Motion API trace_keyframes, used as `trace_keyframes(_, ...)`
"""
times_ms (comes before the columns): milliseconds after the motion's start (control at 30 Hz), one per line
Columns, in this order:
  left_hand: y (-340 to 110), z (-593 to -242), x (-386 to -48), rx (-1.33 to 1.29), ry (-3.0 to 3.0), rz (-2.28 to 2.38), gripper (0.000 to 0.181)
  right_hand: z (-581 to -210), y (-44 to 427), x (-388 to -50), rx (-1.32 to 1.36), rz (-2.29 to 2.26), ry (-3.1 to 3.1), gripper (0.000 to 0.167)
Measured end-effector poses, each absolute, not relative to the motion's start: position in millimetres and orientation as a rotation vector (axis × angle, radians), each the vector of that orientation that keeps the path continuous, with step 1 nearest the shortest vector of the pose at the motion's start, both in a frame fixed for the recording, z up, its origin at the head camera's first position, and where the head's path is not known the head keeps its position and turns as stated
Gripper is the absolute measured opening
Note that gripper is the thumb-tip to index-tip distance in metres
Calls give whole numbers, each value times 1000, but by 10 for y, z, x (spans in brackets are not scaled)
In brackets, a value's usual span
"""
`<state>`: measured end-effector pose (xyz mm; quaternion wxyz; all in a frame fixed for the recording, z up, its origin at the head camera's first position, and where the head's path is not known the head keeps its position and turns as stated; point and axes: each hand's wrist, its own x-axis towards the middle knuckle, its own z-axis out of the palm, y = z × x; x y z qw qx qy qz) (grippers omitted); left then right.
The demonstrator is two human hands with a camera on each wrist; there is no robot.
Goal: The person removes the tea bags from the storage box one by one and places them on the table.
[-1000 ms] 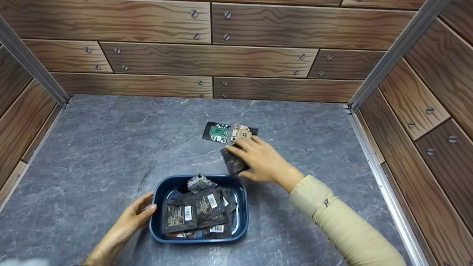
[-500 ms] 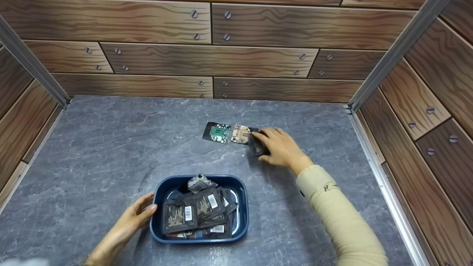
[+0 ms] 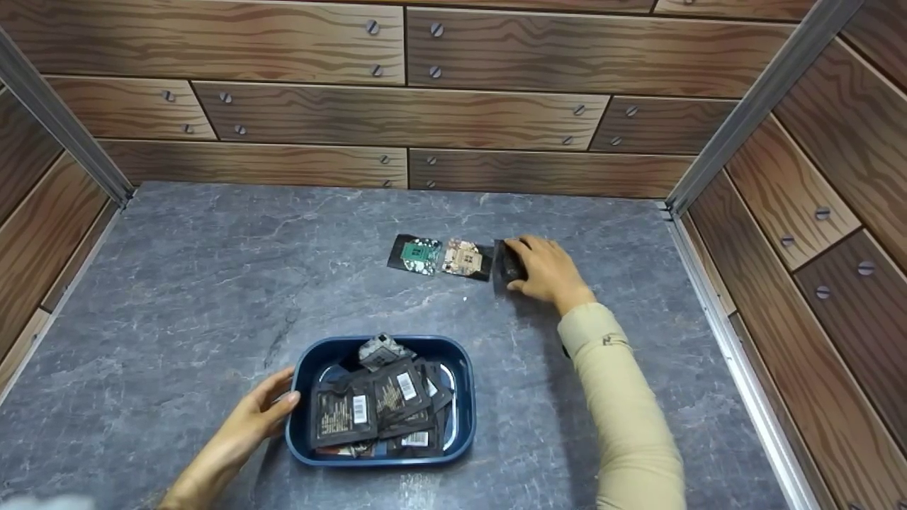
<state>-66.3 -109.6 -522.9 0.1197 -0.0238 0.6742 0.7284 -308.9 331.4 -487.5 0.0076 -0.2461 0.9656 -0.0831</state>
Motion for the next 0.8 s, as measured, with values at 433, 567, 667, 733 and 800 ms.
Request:
trace_keyframes(433,-1106,-5242,-675,-41,1999,2102,54,-5057,3297,-3238,-562,-329,2994,84)
trace_keyframes(567,-1108,-5244,-673,-51,1975,2120,54,-5101,3286,-3265,-533,-322,2980,85)
trace_keyframes(667,-1110,-5244,-672,-51,1978,2121,54,-5134,3280,-3275,-503,-318,2972,85)
trace_keyframes(733,-1109,-5244,-674,-48,1984,2117,54,-5146,3277,-3275,-489,-314,2967,84)
trace_keyframes(800,-1102,-5242,-680,-48,1979,2116,54,-5147,3278,-3271,-475,-313,2965,84)
